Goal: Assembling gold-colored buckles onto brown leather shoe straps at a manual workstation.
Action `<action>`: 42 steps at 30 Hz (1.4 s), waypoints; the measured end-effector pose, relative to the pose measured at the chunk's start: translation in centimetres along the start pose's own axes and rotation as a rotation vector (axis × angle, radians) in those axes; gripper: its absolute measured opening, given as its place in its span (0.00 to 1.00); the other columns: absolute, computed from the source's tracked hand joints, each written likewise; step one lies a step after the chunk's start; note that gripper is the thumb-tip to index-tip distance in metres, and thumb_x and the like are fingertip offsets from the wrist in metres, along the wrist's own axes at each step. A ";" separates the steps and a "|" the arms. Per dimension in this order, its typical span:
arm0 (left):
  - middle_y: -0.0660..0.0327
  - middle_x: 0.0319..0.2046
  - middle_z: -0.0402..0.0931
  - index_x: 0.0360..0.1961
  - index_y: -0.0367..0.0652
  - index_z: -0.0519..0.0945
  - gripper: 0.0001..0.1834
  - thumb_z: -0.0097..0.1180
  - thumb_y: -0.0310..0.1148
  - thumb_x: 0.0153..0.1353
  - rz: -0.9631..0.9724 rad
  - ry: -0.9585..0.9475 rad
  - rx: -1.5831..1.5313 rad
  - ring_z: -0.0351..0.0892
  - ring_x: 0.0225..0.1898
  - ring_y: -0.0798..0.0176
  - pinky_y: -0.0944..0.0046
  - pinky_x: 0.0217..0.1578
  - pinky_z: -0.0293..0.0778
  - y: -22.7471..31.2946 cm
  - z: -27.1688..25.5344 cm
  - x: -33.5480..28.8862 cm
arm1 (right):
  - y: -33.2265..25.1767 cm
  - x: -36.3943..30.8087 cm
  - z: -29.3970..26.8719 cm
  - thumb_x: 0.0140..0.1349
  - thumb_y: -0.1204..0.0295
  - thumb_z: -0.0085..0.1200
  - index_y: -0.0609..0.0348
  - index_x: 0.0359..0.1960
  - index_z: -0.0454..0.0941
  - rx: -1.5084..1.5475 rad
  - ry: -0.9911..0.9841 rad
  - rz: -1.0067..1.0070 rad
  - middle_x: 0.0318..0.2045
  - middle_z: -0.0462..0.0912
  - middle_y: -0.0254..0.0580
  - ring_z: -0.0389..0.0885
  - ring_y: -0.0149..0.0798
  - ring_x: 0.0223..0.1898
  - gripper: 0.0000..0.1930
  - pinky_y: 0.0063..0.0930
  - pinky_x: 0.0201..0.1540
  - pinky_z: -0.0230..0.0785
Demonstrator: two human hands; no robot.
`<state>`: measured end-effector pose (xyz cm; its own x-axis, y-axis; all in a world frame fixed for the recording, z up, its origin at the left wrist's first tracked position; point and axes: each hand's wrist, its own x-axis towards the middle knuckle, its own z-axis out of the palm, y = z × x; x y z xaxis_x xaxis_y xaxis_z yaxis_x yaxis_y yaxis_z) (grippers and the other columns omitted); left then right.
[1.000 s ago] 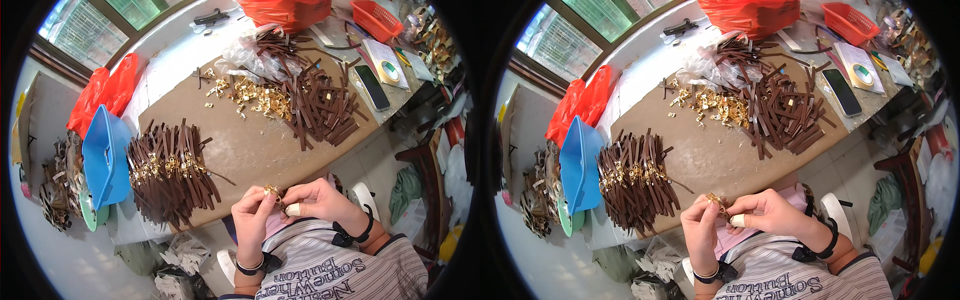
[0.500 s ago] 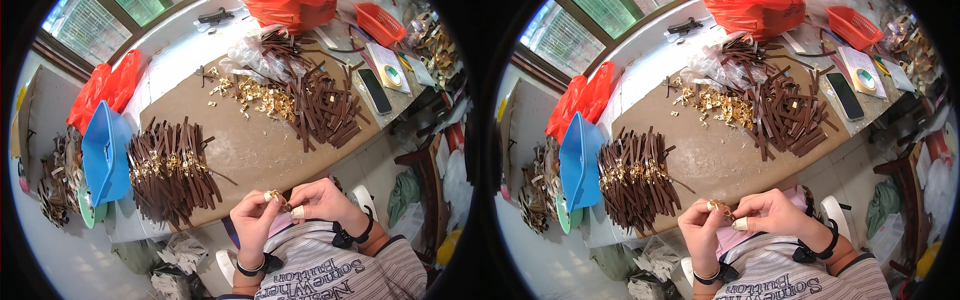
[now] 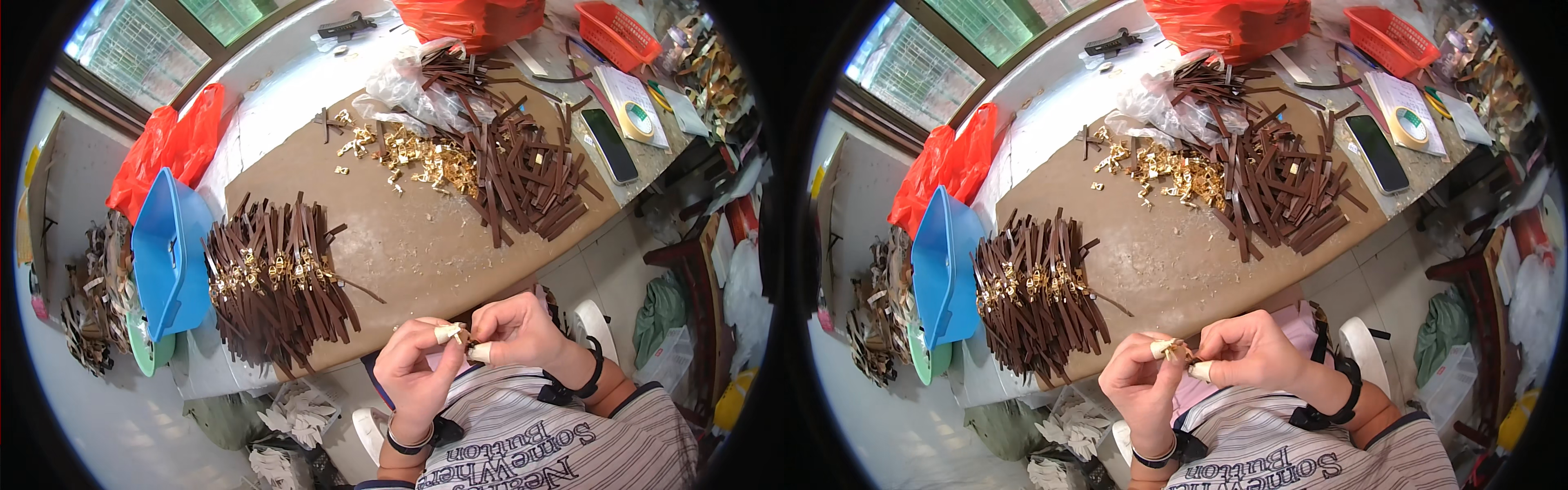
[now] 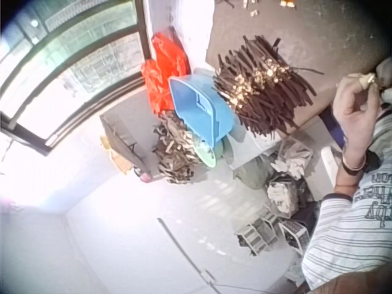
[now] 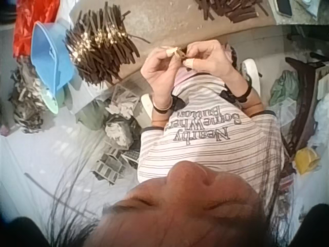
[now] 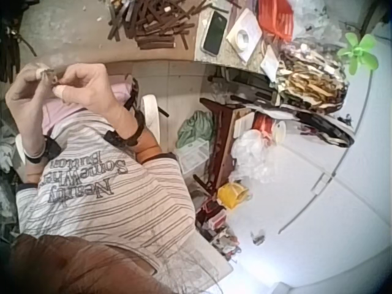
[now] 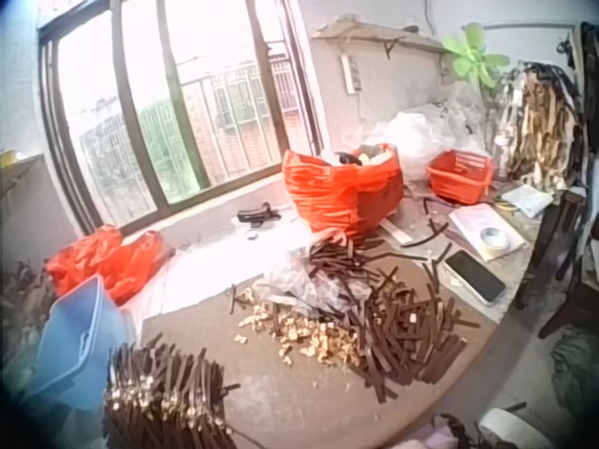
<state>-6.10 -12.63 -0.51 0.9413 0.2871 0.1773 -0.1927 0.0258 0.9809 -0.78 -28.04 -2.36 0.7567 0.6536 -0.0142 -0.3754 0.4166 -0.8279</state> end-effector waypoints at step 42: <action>0.59 0.28 0.81 0.34 0.32 0.79 0.05 0.58 0.24 0.58 -0.427 -0.171 0.019 0.80 0.30 0.71 0.71 0.33 0.75 -4.3 5.5 5.9 | -2.5 -3.3 -4.9 0.54 0.85 0.56 0.67 0.32 0.77 -0.039 0.366 -0.237 0.31 0.80 0.43 0.81 0.36 0.32 0.04 0.22 0.34 0.74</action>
<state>1.83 -16.31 -3.27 0.9678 0.0919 -0.2344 0.2265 0.0893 0.9699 0.28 -34.37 -3.03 0.9619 0.2729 -0.0138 -0.1540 0.4995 -0.8525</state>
